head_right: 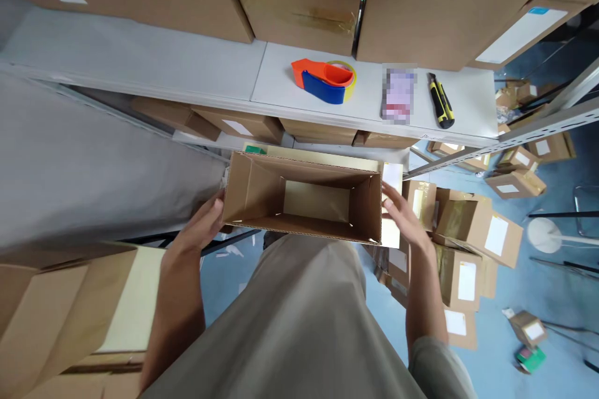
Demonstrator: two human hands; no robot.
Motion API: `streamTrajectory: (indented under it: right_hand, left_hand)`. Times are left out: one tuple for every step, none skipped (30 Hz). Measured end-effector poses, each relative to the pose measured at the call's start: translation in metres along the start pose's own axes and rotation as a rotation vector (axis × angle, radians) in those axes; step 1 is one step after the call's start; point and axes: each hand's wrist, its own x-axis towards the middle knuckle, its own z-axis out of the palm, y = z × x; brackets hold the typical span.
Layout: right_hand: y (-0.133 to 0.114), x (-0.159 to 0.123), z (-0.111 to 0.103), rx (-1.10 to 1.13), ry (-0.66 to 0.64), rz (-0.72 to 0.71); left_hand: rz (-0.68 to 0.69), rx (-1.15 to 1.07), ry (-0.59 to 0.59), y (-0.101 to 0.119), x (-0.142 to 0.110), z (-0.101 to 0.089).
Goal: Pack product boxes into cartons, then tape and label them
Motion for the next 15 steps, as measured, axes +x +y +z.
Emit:
streamTrajectory:
  right_hand:
    - [-0.010,0.007,-0.003,-0.028,0.002,-0.031]
    - [-0.020,0.015,-0.004,-0.067,0.019,-0.074]
    - [-0.031,0.023,-0.004,-0.114,0.049,-0.125]
    - [-0.042,0.031,-0.002,-0.166,0.086,-0.182]
    - [-0.052,0.039,0.000,-0.219,0.116,-0.236]
    - [-0.062,0.046,0.003,-0.266,0.137,-0.286]
    - [-0.070,0.052,0.007,-0.304,0.150,-0.330]
    - [-0.077,0.058,0.011,-0.334,0.157,-0.367]
    - [-0.083,0.063,0.014,-0.355,0.160,-0.388]
    - [-0.087,0.067,0.017,-0.366,0.163,-0.391]
    - [-0.089,0.070,0.021,-0.364,0.163,-0.374]
    - [-0.090,0.072,0.024,-0.347,0.158,-0.342]
    - [-0.089,0.074,0.028,-0.316,0.144,-0.303]
    - [-0.087,0.075,0.031,-0.273,0.121,-0.264]
    - [-0.085,0.075,0.035,-0.226,0.091,-0.228]
  left_hand:
    - [0.022,0.059,0.002,0.006,-0.005,0.000]
    - [0.025,0.123,0.009,0.012,-0.010,0.000]
    - [0.016,0.189,0.025,0.018,-0.014,0.000]
    - [0.011,0.259,0.057,0.023,-0.018,0.001]
    - [0.014,0.325,0.087,0.027,-0.023,0.001]
    - [0.028,0.384,0.107,0.030,-0.027,0.002]
    - [0.053,0.431,0.114,0.032,-0.032,0.002]
    - [0.082,0.462,0.111,0.033,-0.037,0.002]
    - [0.111,0.478,0.096,0.035,-0.042,0.002]
    - [0.138,0.482,0.074,0.035,-0.046,0.003]
    - [0.164,0.482,0.047,0.037,-0.051,0.005]
    - [0.189,0.481,0.009,0.038,-0.054,0.007]
    - [0.215,0.481,-0.039,0.039,-0.058,0.009]
    - [0.240,0.486,-0.097,0.040,-0.060,0.012]
    - [0.263,0.494,-0.159,0.041,-0.062,0.014]
